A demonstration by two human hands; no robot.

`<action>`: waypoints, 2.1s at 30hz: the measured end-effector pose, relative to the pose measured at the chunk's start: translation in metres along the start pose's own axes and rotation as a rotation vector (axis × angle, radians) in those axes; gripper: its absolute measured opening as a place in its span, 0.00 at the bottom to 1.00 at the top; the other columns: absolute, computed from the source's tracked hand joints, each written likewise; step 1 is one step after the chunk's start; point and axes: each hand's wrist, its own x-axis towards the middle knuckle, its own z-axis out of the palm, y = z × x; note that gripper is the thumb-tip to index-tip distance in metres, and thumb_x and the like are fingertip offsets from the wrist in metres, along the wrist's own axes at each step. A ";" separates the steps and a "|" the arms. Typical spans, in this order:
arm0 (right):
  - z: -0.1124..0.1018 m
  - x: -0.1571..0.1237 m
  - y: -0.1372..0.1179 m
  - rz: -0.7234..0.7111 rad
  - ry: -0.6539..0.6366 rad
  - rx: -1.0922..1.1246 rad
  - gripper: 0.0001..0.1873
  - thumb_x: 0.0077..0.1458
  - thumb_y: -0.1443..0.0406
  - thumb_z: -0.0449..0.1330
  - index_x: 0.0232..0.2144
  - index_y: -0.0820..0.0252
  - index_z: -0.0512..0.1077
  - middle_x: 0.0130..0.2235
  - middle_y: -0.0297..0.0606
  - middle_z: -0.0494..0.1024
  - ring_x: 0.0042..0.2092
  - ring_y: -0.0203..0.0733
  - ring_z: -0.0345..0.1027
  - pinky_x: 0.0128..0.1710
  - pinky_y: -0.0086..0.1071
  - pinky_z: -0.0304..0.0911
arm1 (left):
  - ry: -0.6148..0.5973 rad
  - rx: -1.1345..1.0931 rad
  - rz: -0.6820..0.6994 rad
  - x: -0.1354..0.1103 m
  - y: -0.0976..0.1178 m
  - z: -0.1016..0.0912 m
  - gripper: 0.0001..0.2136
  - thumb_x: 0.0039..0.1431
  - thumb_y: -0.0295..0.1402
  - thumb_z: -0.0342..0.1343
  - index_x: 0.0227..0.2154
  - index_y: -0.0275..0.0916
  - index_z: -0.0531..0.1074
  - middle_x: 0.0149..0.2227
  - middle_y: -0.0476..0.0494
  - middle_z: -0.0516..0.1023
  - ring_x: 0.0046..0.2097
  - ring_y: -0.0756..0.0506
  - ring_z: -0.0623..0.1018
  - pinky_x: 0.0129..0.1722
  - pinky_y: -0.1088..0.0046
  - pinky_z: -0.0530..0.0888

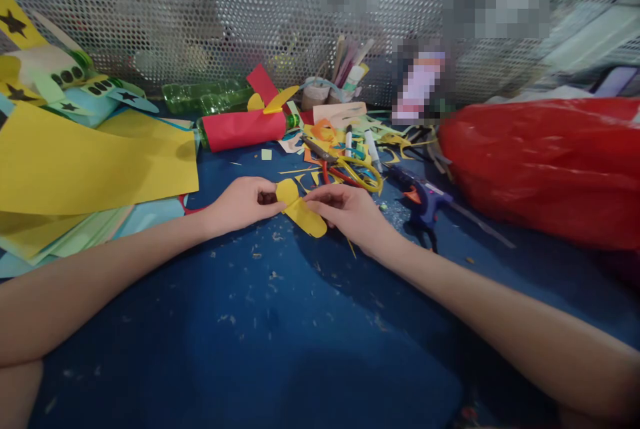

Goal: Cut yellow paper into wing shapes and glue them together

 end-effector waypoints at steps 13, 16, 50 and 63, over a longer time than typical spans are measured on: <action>0.002 -0.001 -0.003 0.009 0.001 -0.053 0.08 0.49 0.61 0.62 0.30 0.60 0.77 0.26 0.35 0.77 0.27 0.36 0.67 0.26 0.31 0.63 | 0.007 -0.014 0.019 0.000 0.000 0.000 0.11 0.54 0.38 0.55 0.22 0.37 0.70 0.21 0.52 0.69 0.25 0.51 0.67 0.24 0.76 0.60; 0.002 0.000 -0.003 0.021 -0.003 -0.062 0.08 0.49 0.61 0.62 0.30 0.60 0.77 0.27 0.35 0.77 0.27 0.36 0.68 0.27 0.31 0.64 | 0.005 -0.005 0.007 0.000 0.000 0.000 0.11 0.54 0.38 0.55 0.22 0.37 0.71 0.21 0.52 0.69 0.25 0.51 0.67 0.25 0.75 0.61; 0.002 0.002 -0.002 -0.023 -0.007 -0.224 0.07 0.49 0.66 0.60 0.30 0.60 0.79 0.34 0.39 0.82 0.32 0.41 0.74 0.34 0.34 0.69 | 0.011 0.003 0.004 0.002 0.003 0.004 0.09 0.50 0.35 0.58 0.21 0.38 0.67 0.21 0.53 0.66 0.25 0.52 0.65 0.26 0.75 0.60; -0.001 0.004 0.003 -0.169 -0.052 -0.339 0.06 0.51 0.67 0.62 0.31 0.56 0.80 0.32 0.35 0.81 0.32 0.39 0.73 0.33 0.33 0.68 | 0.001 0.000 0.049 0.001 0.003 0.002 0.07 0.50 0.32 0.58 0.21 0.37 0.67 0.21 0.55 0.65 0.24 0.53 0.64 0.27 0.76 0.60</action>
